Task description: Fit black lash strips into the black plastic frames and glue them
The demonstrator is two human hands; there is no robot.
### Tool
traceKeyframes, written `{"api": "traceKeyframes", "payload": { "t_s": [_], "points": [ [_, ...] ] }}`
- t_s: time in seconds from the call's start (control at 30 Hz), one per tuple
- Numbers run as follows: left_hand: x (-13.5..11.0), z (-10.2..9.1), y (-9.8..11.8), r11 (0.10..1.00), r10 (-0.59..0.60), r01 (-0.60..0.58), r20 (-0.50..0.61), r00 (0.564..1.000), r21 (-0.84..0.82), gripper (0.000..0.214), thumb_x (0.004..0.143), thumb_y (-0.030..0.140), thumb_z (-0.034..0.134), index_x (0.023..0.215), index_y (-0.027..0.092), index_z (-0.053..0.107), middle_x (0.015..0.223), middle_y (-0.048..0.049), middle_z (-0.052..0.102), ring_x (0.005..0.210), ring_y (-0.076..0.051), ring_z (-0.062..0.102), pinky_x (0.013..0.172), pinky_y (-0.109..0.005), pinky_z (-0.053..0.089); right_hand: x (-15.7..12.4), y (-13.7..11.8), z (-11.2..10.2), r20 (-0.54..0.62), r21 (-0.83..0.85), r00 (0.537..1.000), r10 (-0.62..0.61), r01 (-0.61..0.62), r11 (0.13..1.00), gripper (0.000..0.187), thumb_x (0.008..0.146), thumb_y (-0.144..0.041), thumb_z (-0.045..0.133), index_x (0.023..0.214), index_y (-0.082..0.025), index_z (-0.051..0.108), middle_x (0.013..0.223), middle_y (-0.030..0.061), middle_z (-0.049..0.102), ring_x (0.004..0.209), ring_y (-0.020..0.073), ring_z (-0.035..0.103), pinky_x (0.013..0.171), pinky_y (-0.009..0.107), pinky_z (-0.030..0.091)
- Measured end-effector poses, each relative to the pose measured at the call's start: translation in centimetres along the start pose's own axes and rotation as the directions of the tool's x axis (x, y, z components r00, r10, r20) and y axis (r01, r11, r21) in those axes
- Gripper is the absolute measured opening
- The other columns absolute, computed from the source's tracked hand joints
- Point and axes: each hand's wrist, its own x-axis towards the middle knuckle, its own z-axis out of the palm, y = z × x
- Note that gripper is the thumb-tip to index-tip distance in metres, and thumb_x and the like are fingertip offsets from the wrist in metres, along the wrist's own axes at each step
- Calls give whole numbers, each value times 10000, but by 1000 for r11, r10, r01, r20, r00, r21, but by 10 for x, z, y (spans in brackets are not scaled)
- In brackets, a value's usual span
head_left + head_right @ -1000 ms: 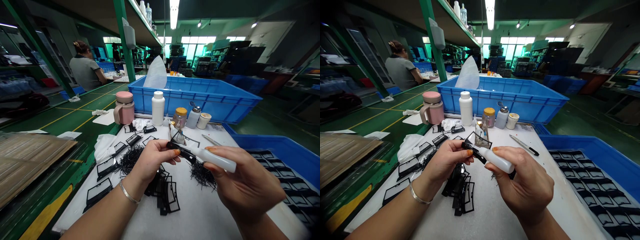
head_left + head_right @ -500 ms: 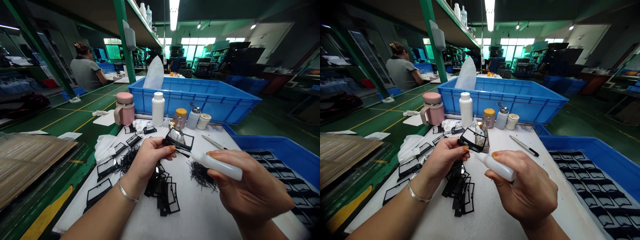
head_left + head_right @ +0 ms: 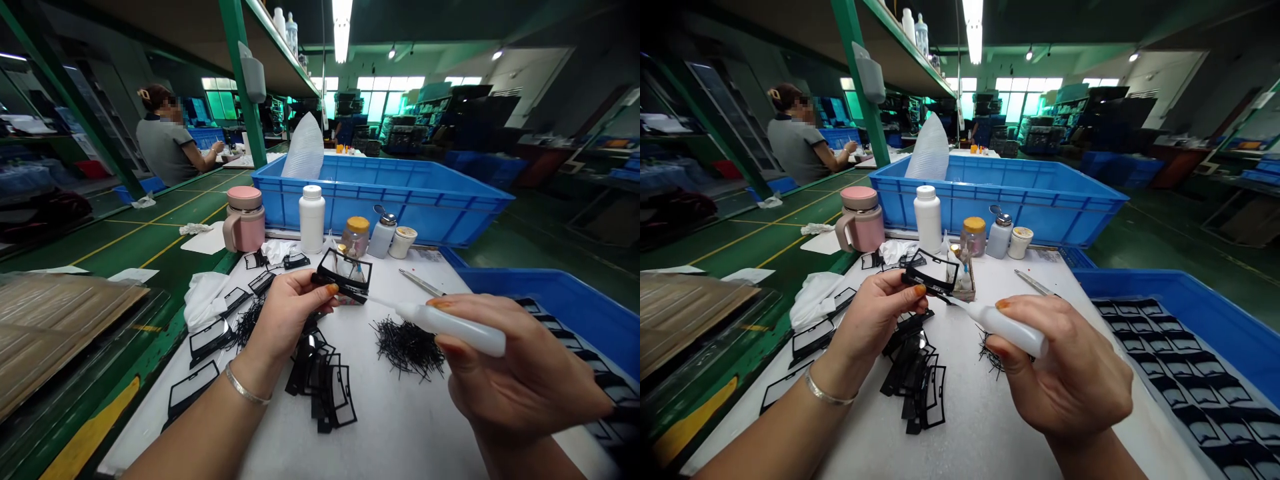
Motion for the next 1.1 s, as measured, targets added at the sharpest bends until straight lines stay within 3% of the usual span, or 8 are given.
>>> {"api": "traceKeyframes", "payload": {
  "t_s": [0.4, 1.1],
  "points": [
    [-1, 2, 0, 997, 31, -30, -18, 999, 74, 106, 771, 210, 716, 717, 129, 672, 648, -6, 643, 620, -99, 587, 588, -180, 483, -3, -2, -1, 36, 27, 999, 35, -36, 999, 250, 744, -141, 733, 991, -143, 698, 826, 67, 686, 726, 253, 655, 618, 386, 532],
    [-2, 3, -2, 994, -2, 0, 23, 1000, 106, 103, 765, 208, 714, 738, 113, 682, 644, -24, 645, 613, -98, 570, 584, -177, 453, -3, -3, 2, 44, 8, 998, 36, -36, 999, 249, 737, -180, 750, 980, -175, 697, 807, 48, 700, 722, 243, 669, 553, 349, 531]
  ]
}}
